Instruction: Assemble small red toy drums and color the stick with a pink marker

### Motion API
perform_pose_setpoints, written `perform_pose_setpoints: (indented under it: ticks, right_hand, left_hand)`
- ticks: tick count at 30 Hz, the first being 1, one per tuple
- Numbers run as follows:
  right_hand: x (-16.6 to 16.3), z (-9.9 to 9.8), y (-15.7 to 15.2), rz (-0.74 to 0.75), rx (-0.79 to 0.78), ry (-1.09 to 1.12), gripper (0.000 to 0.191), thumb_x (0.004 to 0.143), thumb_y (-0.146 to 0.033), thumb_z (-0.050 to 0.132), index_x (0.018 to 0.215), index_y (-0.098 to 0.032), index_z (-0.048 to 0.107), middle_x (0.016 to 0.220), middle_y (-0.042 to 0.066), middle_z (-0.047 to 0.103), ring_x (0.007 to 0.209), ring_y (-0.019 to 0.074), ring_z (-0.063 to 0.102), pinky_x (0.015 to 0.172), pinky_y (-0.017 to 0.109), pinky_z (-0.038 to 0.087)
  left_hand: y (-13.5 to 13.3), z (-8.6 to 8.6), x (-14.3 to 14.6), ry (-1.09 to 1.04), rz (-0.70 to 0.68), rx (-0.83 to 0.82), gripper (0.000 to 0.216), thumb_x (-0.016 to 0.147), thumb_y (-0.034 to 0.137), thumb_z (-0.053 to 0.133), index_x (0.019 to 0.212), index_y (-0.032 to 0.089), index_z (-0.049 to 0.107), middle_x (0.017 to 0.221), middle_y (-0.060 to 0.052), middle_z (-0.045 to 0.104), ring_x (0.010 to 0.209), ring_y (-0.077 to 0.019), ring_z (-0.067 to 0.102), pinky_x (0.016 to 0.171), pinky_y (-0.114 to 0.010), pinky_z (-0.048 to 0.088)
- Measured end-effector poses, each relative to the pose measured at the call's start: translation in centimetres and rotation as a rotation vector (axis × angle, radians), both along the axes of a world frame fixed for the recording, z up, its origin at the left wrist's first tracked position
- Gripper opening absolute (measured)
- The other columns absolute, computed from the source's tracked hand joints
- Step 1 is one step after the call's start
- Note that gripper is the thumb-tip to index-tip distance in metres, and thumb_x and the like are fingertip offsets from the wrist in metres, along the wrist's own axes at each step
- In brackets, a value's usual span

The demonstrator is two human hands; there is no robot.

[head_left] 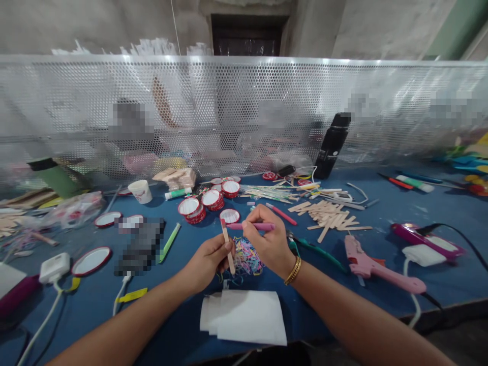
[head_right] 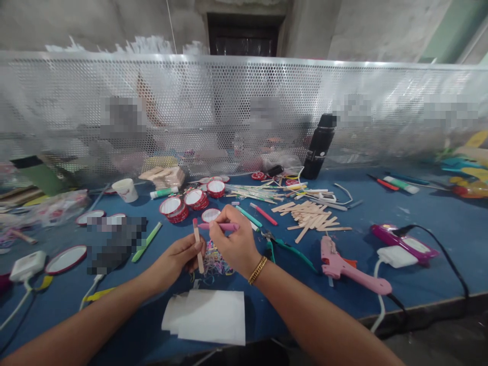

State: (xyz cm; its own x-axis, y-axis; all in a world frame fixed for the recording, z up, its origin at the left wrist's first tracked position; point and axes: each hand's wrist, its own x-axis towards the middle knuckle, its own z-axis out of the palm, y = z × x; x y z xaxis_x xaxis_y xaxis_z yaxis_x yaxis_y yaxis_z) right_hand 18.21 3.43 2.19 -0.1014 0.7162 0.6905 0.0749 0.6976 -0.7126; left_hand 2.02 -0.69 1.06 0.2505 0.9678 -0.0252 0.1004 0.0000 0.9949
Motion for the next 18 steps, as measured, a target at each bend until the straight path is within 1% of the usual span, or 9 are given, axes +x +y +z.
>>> perform_pose_setpoints:
  ticks: [4,7,11,13,18]
  right_hand:
    - [-0.15,-0.07,-0.05,0.018,-0.021,-0.004,0.018,0.083,-0.021,0.055,0.066,-0.021,0.051,0.064,-0.003,0.051,0.06,0.0136,0.049,0.059,0.029,0.04]
    - [-0.2,-0.12,0.04,0.016,0.006,-0.024,0.019,0.083,-0.021,0.055,0.065,-0.021,0.05,0.063,-0.003,0.05,0.059,0.0131,0.047,0.058,0.028,0.039]
    - [-0.09,-0.12,0.25,-0.043,0.053,-0.058,0.02,0.082,-0.019,0.055,0.064,-0.022,0.047,0.063,-0.004,0.048,0.06,0.0129,0.046,0.059,0.028,0.037]
    - [0.02,-0.11,0.3,-0.058,0.043,-0.045,0.02,0.082,-0.02,0.056,0.065,-0.022,0.047,0.062,-0.004,0.048,0.058,0.0128,0.046,0.058,0.029,0.037]
    - [0.02,-0.11,0.04,0.006,-0.006,0.017,0.017,0.083,-0.021,0.056,0.067,-0.022,0.05,0.062,-0.003,0.052,0.058,0.0134,0.049,0.059,0.029,0.04]
  left_hand:
    - [-0.01,-0.13,0.04,-0.01,-0.008,0.0,0.046,0.078,0.063,0.061,0.071,0.018,0.051,0.053,0.003,0.05,0.047,-0.0093,0.039,0.048,-0.024,0.025]
    - [0.04,-0.26,0.04,-0.017,-0.013,0.0,0.046,0.078,0.062,0.062,0.071,0.018,0.051,0.053,0.003,0.05,0.047,-0.0091,0.038,0.047,-0.024,0.024]
    - [0.12,-0.31,-0.03,-0.029,-0.004,0.007,0.046,0.078,0.062,0.062,0.071,0.019,0.051,0.052,0.004,0.05,0.046,-0.009,0.038,0.047,-0.024,0.024]
    - [0.1,-0.18,-0.07,-0.034,0.0,0.012,0.044,0.078,0.06,0.063,0.071,0.019,0.051,0.053,0.004,0.05,0.047,-0.0094,0.038,0.047,-0.024,0.025]
    - [0.03,0.08,-0.09,-0.028,0.001,0.013,0.044,0.078,0.061,0.062,0.07,0.019,0.05,0.052,0.004,0.049,0.048,-0.0096,0.038,0.048,-0.024,0.027]
